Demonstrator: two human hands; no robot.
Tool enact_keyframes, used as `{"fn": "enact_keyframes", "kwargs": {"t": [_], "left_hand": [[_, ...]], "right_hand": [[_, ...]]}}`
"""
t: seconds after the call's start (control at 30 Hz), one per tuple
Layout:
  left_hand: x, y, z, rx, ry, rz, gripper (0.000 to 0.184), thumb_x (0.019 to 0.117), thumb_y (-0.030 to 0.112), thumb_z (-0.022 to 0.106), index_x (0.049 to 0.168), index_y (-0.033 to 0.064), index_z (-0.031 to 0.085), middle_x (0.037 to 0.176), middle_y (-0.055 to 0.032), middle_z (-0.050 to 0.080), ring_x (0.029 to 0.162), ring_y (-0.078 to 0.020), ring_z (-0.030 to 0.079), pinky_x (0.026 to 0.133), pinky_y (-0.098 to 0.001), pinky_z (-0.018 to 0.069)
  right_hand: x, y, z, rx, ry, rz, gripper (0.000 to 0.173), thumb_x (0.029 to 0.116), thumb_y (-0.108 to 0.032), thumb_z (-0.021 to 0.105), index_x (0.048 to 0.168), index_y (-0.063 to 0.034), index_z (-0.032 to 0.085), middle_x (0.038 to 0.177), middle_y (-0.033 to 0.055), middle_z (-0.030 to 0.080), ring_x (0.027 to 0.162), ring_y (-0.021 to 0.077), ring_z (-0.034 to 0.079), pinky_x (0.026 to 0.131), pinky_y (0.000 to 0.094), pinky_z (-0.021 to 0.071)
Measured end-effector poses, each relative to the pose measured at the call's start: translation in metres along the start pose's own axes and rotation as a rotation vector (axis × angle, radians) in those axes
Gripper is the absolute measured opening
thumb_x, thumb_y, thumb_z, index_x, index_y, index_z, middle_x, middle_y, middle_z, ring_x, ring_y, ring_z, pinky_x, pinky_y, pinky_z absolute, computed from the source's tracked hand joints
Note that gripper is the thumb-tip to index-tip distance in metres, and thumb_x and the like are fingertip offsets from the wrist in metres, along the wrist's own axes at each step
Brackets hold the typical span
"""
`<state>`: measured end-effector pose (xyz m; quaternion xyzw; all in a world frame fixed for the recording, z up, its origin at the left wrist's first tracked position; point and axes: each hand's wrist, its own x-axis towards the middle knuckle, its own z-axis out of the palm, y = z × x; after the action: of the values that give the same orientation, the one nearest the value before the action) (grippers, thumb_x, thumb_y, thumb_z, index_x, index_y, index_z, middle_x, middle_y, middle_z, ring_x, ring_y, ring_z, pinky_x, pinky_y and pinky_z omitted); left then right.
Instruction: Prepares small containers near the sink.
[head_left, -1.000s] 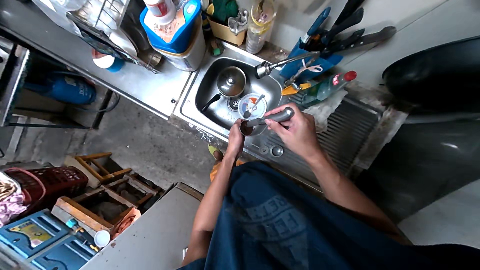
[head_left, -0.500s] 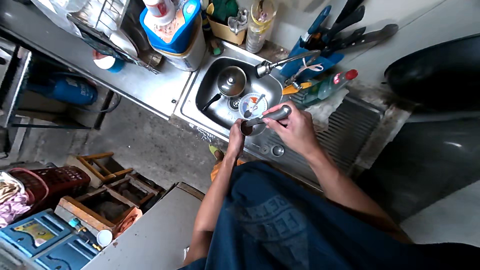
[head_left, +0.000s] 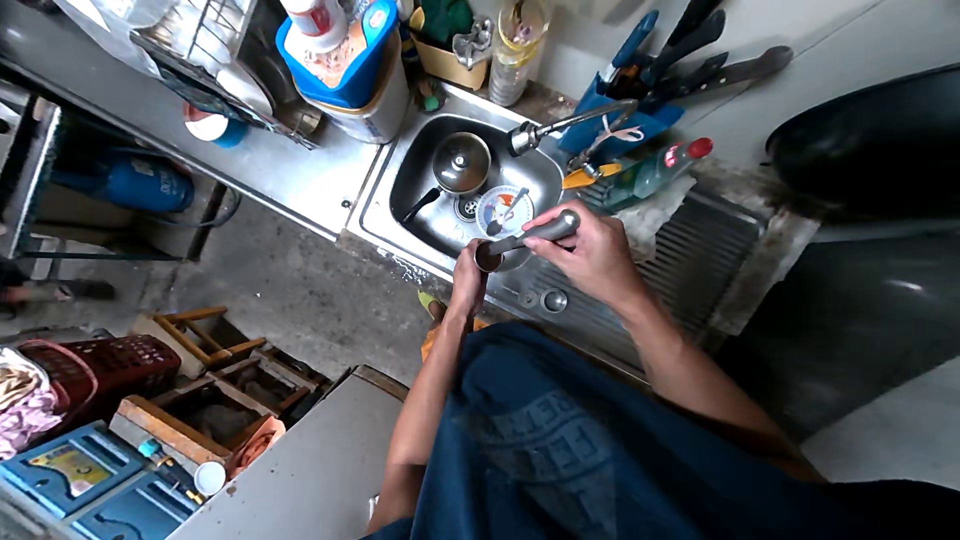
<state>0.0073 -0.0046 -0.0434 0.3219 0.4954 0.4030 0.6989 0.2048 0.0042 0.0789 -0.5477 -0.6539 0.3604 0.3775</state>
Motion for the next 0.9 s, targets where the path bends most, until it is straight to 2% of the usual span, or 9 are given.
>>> {"fn": "enact_keyframes", "kwargs": {"t": [0.13,0.27,0.4,0.73,0.9], "left_hand": [[0.0,0.0,0.0,0.018,0.026,0.015,0.063,0.1086,0.053,0.014,0.132,0.0184,0.061,0.123,-0.0047,0.065,0.111,-0.0175,0.061,0.096,-0.043,0.0521],[0.0,0.003,0.002,0.033,0.026,0.016,0.065,0.1082,0.053,0.011,0.132,0.0178,0.06,0.122,-0.0048,0.065,0.109,-0.0175,0.061,0.094,-0.0431,0.0526],[0.0,0.004,0.004,0.007,0.02,0.018,0.063,0.1084,0.052,0.014,0.129,0.0182,0.062,0.118,-0.0036,0.066,0.106,-0.016,0.062,0.093,-0.0414,0.0531],[0.004,0.003,0.011,0.034,0.043,-0.014,0.062,0.109,0.053,0.015,0.13,0.0178,0.062,0.124,-0.0045,0.065,0.113,-0.0174,0.061,0.098,-0.0432,0.0515],[0.005,0.004,0.013,0.029,0.014,-0.004,0.062,0.1091,0.053,0.014,0.13,0.019,0.062,0.123,-0.0042,0.065,0.112,-0.0174,0.061,0.098,-0.0435,0.0519]], "right_hand": [[-0.001,-0.004,0.0,0.003,0.043,0.003,0.028,0.0942,-0.018,0.077,0.118,-0.0123,0.062,0.105,-0.0004,0.075,0.084,0.0093,0.075,0.07,0.0285,0.067],[-0.004,-0.001,0.004,-0.02,0.034,0.021,0.028,0.0941,-0.02,0.077,0.117,-0.0125,0.062,0.104,0.0,0.075,0.083,0.0094,0.075,0.071,0.0298,0.067],[-0.006,0.003,0.007,-0.018,0.04,0.013,0.028,0.0945,-0.019,0.076,0.117,-0.0116,0.062,0.104,0.0001,0.075,0.083,0.0092,0.075,0.071,0.0294,0.0666],[-0.007,0.007,0.013,-0.016,0.08,0.018,0.03,0.095,-0.017,0.076,0.12,-0.011,0.06,0.111,-0.0005,0.074,0.09,0.0083,0.075,0.076,0.0277,0.0663],[-0.005,0.011,0.013,0.005,0.095,0.034,0.032,0.0949,-0.016,0.076,0.122,-0.0103,0.058,0.112,0.0006,0.074,0.091,0.01,0.075,0.077,0.0287,0.066]]}}
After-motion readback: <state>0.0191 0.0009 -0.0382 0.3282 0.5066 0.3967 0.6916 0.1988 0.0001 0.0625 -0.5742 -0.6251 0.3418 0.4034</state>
